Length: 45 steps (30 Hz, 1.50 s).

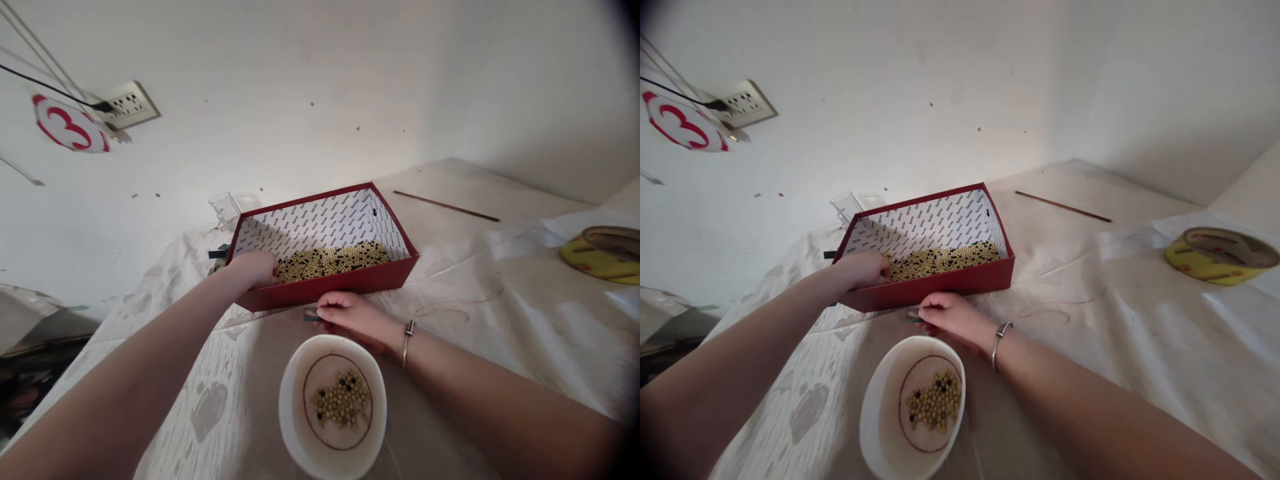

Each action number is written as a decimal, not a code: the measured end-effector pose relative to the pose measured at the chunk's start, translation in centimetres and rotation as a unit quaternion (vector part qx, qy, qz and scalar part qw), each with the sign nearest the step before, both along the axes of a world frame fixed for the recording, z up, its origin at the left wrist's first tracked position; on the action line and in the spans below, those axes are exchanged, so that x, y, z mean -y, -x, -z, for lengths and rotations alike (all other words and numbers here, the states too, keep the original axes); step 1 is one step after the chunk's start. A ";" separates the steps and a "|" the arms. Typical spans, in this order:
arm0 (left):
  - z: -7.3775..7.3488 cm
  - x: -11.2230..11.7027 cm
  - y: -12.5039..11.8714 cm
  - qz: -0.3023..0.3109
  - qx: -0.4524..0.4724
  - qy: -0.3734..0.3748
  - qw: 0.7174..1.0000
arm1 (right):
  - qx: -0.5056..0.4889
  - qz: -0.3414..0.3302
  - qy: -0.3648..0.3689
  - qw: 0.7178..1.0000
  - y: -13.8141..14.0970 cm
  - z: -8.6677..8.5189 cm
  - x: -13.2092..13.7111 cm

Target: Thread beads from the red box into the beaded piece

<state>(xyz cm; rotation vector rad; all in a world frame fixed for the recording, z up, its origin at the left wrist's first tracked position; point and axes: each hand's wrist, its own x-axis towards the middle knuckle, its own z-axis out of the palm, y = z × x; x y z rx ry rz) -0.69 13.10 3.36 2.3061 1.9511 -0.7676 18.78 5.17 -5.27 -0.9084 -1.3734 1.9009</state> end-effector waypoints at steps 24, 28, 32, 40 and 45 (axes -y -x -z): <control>6.0 10.2 -2.8 0.287 0.348 -0.384 0.806 | -0.020 0.001 0.006 1.000 -0.4 0.0 -0.1; 6.5 10.3 -2.4 0.293 0.338 -0.386 0.807 | -0.015 0.000 0.018 1.000 -0.4 -0.4 -0.1; 6.6 10.7 -2.1 0.299 0.333 -0.373 0.813 | -0.014 0.000 0.016 1.000 -0.4 -0.4 -0.1; 7.0 10.9 -2.6 0.229 0.398 -0.367 0.809 | -0.012 0.004 0.006 1.000 -0.6 -0.2 0.0; 6.9 10.9 -2.7 0.208 0.380 -0.378 0.818 | -0.005 0.001 0.001 1.000 -0.6 -0.2 0.0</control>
